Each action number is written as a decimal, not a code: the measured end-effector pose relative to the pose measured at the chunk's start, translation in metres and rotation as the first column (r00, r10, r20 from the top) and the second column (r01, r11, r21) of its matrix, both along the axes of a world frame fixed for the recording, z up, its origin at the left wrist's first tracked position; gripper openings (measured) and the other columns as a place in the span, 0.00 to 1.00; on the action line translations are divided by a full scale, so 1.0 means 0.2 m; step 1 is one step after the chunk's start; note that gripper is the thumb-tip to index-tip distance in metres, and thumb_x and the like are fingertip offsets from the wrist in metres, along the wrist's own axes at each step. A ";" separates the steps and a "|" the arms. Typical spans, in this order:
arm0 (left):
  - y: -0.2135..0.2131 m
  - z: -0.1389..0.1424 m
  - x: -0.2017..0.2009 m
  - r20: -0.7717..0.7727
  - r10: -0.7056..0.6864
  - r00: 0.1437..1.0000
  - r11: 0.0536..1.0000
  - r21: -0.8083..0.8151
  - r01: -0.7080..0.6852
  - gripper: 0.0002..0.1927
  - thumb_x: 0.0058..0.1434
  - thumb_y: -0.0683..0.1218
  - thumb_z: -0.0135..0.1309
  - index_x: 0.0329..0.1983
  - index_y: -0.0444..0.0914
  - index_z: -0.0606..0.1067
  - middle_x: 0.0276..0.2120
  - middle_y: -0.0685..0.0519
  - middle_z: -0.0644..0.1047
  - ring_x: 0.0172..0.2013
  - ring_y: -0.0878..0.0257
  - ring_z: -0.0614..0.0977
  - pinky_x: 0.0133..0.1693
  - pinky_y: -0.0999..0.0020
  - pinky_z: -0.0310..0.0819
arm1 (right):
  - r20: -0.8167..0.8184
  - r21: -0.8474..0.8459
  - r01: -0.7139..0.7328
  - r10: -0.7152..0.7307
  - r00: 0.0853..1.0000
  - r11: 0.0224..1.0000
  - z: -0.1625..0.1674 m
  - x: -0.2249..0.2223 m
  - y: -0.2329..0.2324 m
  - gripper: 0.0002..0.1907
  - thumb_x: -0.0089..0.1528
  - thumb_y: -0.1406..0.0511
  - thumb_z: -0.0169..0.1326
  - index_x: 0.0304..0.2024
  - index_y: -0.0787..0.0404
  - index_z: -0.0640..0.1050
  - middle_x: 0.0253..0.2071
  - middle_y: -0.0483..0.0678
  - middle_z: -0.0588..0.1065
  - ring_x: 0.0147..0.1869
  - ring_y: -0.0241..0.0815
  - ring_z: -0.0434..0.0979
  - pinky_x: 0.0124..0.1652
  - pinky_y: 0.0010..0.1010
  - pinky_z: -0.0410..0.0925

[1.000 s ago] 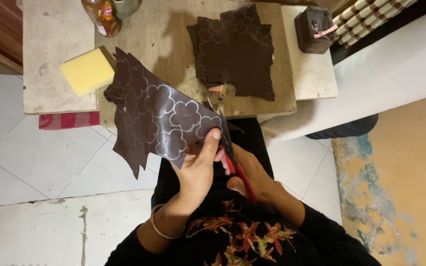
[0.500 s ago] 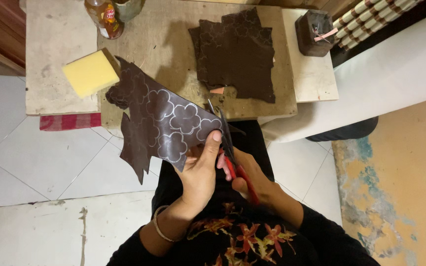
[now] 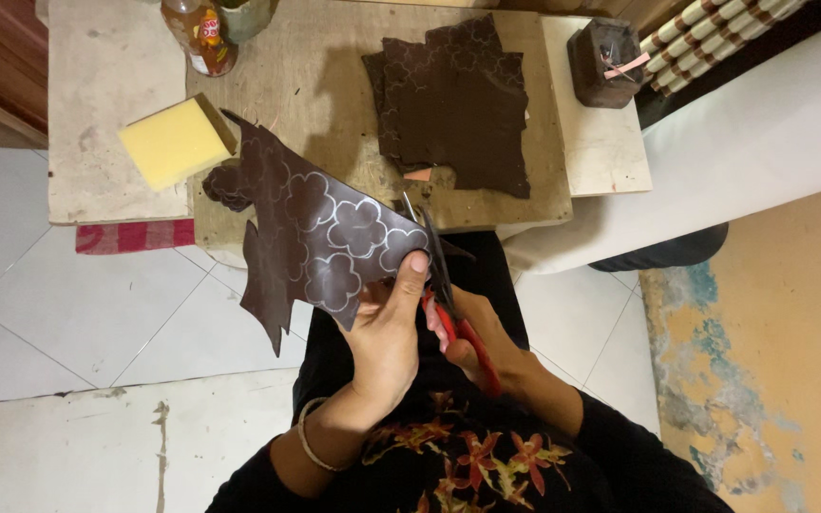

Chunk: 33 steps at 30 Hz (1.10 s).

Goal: The person uses red-handled scissors to cut flower-shaped pieces from a dark brown patterned fabric. They repeatedly cut along the outlines and place the finished pieces on the table.

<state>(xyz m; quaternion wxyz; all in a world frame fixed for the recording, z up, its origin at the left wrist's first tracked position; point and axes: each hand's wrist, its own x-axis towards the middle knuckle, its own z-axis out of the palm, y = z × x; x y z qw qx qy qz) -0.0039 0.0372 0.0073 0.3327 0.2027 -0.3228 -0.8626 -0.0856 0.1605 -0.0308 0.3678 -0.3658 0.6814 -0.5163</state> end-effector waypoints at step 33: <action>-0.02 -0.04 0.03 -0.069 -0.034 0.997 0.999 0.022 0.036 0.04 0.65 0.41 0.57 0.39 0.35 0.74 0.28 0.53 0.77 0.16 0.62 0.77 0.15 0.66 0.75 | 0.112 0.001 0.018 -0.018 0.993 1.000 -0.04 0.01 0.02 0.50 0.42 0.20 0.47 0.31 0.58 0.68 0.25 0.38 0.64 0.26 0.29 0.63 0.26 0.22 0.60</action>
